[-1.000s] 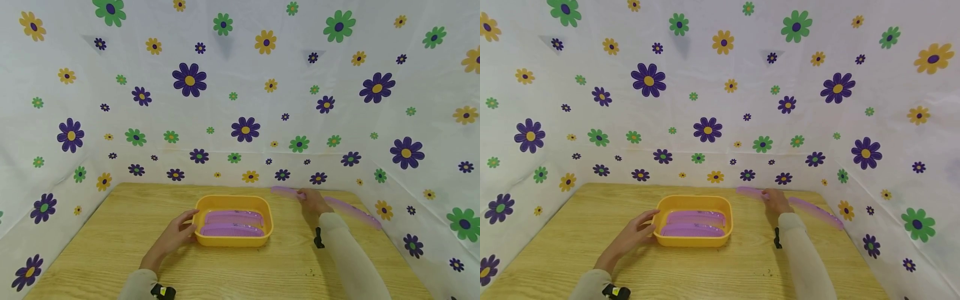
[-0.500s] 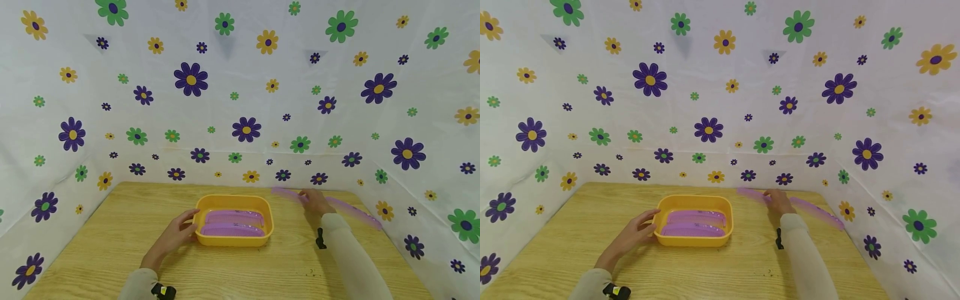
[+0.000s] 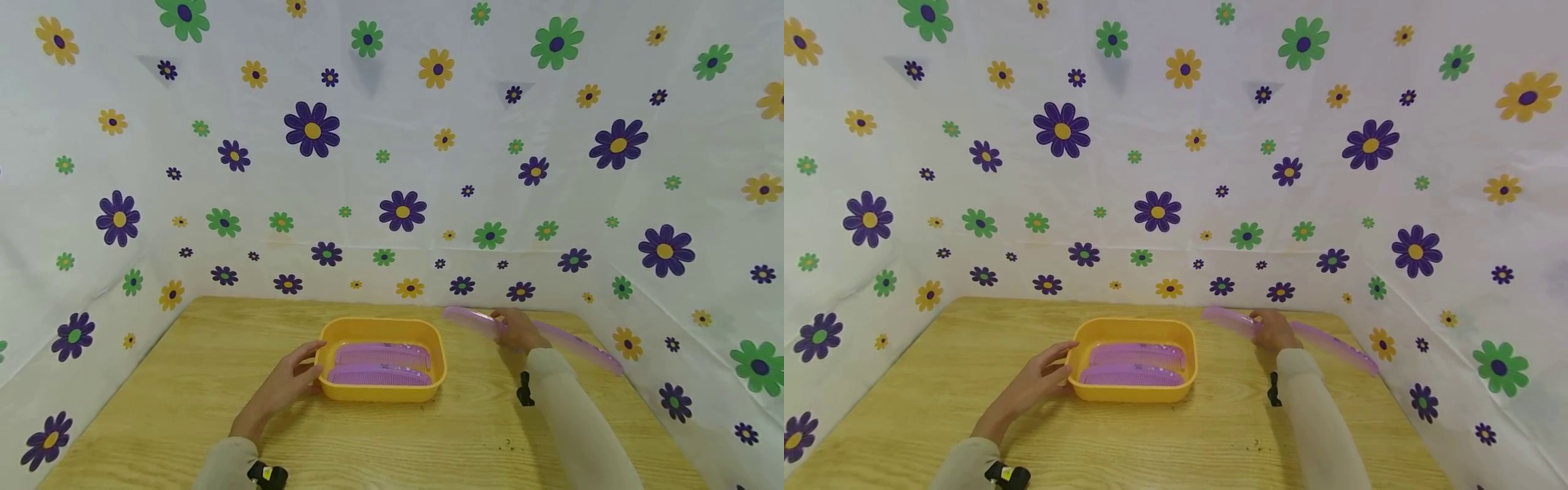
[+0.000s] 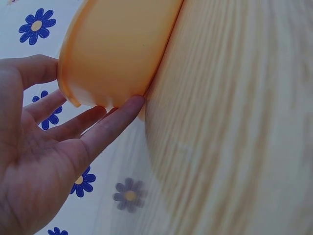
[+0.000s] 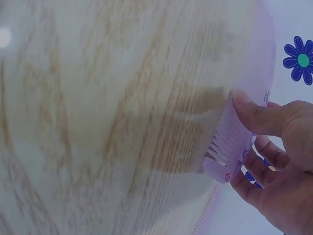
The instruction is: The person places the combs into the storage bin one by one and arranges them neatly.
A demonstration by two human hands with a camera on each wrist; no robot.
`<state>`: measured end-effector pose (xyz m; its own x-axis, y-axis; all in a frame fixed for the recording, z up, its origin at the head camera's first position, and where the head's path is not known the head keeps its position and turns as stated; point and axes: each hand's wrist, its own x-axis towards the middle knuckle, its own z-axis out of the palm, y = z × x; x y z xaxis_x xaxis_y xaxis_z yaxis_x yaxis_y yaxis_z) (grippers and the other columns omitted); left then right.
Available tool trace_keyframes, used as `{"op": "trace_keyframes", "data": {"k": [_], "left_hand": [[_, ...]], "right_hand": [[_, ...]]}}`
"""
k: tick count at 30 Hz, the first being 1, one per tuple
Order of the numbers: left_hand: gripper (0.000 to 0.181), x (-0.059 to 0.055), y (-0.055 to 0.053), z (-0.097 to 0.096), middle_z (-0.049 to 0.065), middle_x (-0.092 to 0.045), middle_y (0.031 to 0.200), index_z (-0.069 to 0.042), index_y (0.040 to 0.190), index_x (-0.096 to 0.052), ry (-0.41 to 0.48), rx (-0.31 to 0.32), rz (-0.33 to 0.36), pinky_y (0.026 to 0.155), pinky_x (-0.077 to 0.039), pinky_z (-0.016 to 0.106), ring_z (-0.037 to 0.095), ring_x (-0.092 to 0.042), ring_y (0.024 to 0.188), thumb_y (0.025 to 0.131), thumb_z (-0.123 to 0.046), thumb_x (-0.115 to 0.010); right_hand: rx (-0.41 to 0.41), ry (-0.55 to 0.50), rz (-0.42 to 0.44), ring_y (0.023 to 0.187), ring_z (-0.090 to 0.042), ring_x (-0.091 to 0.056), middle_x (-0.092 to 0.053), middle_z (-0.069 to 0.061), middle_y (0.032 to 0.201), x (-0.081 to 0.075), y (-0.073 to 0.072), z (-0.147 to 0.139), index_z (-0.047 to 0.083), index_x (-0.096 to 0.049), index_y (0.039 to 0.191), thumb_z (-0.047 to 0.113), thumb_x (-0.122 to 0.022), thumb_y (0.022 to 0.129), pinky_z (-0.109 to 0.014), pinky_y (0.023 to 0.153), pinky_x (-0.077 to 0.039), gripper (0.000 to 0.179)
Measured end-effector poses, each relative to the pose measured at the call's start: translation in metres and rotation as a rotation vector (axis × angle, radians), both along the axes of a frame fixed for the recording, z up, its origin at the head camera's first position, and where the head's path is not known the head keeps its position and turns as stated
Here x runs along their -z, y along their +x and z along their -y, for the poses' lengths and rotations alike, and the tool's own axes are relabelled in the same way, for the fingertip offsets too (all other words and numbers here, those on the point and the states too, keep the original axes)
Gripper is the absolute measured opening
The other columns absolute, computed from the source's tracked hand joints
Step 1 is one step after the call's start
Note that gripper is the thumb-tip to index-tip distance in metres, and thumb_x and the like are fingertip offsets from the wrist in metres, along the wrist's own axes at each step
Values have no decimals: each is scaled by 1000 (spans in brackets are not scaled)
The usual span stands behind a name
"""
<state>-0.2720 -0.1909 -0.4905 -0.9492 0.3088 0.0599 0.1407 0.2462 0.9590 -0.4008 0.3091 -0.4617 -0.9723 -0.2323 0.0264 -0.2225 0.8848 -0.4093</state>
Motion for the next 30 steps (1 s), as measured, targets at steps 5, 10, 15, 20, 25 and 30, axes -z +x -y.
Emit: {"op": "trace_keyframes", "data": {"k": [5,10,15,20,25,30], "left_hand": [[53,-1,-3,0,30,-35,160,-6,158,-36,-4,9,-5,94,-63,39,50,-51,137,108,-14,-52],[53,-3,-4,0,30,-35,160,-6,158,-37,-3,2,-2,93,-63,39,50,-51,138,108,-14,-53],[53,-3,-3,1,30,-36,160,-6,157,-37,-6,-6,1,93,-63,40,50,-52,137,108,-14,-53],[53,-2,-1,2,30,-36,160,-6,158,-37,-14,-4,1,93,-63,39,49,-53,137,108,-15,-54],[53,-1,-1,2,31,-36,160,-5,157,-37,-11,5,-7,93,-64,39,50,-53,136,108,-15,-53],[53,0,-2,1,31,-35,160,-4,157,-37,-3,10,-10,93,-64,40,50,-53,136,108,-14,-53]], "right_hand": [[20,-36,-1,111,-45,-61,-63,-32,127,-2,1,-1,-6,-62,131,-6,-69,86,-62,100,-53,46],[23,-73,-22,115,-50,-61,-64,-34,126,-7,3,0,-5,-63,130,-11,-62,87,-64,102,-52,43],[12,-126,-18,105,-45,-64,-68,-31,116,-11,6,-2,-4,-67,127,-12,-64,87,-57,93,-58,41],[-20,-139,-29,97,-41,-66,-69,-30,109,-11,8,-3,-4,-69,123,-13,-70,84,-50,83,-61,40],[-36,-148,-34,95,-40,-65,-69,-31,107,-11,10,-3,-3,-69,123,-14,-68,84,-44,77,-59,41],[-40,-194,-23,94,-38,-64,-67,-32,110,-14,13,-4,-4,-68,125,-12,-65,87,-33,69,-56,39]]}}
